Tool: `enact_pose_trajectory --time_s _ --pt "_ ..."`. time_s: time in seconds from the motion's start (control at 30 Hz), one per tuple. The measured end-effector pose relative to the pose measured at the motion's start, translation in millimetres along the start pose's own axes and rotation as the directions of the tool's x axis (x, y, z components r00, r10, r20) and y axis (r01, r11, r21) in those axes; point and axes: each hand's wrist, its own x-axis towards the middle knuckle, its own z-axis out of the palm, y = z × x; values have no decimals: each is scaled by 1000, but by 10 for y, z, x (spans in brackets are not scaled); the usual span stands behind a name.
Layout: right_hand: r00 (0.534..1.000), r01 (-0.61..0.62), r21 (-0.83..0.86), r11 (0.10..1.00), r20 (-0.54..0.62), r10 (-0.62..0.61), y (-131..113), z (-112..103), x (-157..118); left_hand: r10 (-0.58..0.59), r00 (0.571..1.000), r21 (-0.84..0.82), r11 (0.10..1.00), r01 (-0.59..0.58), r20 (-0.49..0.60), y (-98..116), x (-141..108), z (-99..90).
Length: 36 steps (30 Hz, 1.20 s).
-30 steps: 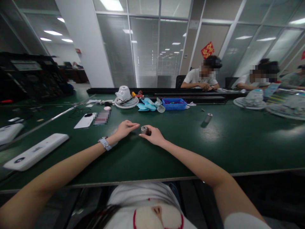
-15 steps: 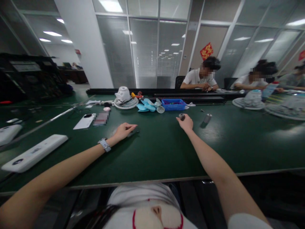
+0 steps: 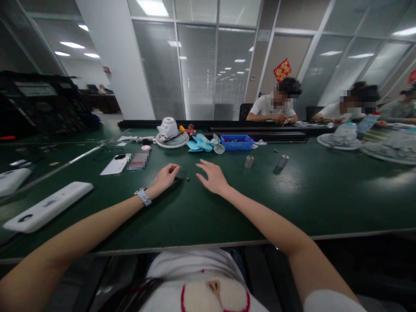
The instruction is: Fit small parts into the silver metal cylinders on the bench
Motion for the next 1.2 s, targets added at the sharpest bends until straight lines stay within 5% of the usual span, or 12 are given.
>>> enact_pose_trajectory --time_s 0.07,0.17,0.37,0.47,0.63,0.73,0.87,1.0,1.2 --pt "977 106 105 989 174 -124 -232 167 33 -7 1000 -20 1000 6 -12 -3 -1 1" --pt "947 104 207 973 277 -160 -330 313 68 -10 1000 -31 999 10 -15 1 -4 3" --pt "973 7 230 973 223 -60 -227 306 51 -23 1000 18 1000 24 -10 51 -22 -13" --pt "979 -2 108 994 202 -20 -107 204 52 -28 1000 28 999 27 3 72 -29 -31" --pt "990 -140 -265 954 -41 134 458 -284 35 -37 999 28 999 36 19 64 -28 -35" --pt "937 -328 -383 864 -251 244 885 -620 -43 -25 999 26 999 24 22 33 -21 -21" --pt "839 -537 -431 725 -363 405 1274 -818 -164 -10 1000 16 1000 9 30 9 -17 -12" --pt "771 -633 -361 685 -379 512 1389 -798 -221 -11 1000 29 1000 11 29 31 -22 -22" --pt "773 -613 -300 731 -421 476 1342 -787 -211 -17 999 28 999 16 34 33 -26 -24"
